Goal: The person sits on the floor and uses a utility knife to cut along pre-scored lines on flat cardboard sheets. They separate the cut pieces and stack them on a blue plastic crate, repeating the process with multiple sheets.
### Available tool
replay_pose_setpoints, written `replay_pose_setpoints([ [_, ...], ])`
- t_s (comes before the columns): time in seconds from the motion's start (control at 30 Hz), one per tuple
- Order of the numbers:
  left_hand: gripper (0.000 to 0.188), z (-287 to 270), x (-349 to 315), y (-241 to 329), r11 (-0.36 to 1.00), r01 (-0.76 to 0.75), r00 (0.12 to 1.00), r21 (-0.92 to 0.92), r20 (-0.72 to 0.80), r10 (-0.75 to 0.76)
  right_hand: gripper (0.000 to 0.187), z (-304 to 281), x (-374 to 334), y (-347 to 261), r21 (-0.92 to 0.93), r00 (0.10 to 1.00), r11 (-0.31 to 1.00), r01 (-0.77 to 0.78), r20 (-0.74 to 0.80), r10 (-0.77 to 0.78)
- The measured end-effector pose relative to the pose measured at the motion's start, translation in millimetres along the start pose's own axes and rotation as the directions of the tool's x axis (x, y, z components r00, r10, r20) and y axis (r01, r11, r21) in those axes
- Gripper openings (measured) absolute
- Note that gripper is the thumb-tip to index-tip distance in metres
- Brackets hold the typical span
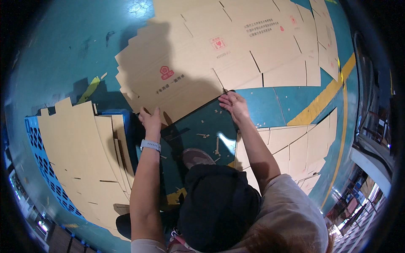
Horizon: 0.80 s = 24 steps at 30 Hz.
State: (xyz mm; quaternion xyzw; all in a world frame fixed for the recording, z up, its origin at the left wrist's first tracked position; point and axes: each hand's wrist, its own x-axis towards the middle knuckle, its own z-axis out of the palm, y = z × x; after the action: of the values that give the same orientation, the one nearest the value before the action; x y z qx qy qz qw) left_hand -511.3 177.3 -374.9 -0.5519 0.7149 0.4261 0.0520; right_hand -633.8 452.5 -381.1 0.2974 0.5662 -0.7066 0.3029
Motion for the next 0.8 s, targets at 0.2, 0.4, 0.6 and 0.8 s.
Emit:
replay_pose_setpoints([
  [0.2, 0.071, -0.9, 6.5, 0.2, 0.985, 0.035, 0.999, -0.168, 0.013, -0.033, 0.037, -4.6, 6.7, -5.4, 0.11, 1.0, 0.994, -0.003, 0.003, 0.003],
  [0.4, 0.072, 1.8, -11.4, 39.7, 0.957, -0.289, 0.933, -0.024, 0.218, 0.287, 0.033, 5.9, -0.2, -22.3, 0.043, 0.997, 0.997, -0.061, 0.053, 0.059],
  [0.6, 0.056, -18.3, -51.4, 80.9, 0.275, -0.765, 0.571, 0.583, 0.415, 0.709, 0.029, 39.3, -4.3, -77.2, -0.067, 0.97, 0.986, 0.156, 0.2, -0.14],
  [0.8, 0.03, -101.7, -21.1, 188.2, 0.263, -0.797, 0.497, 0.543, 0.344, 0.796, 0.025, 60.3, -22.2, -113.6, 0.142, 0.896, 0.925, 0.352, 0.235, -0.378],
])
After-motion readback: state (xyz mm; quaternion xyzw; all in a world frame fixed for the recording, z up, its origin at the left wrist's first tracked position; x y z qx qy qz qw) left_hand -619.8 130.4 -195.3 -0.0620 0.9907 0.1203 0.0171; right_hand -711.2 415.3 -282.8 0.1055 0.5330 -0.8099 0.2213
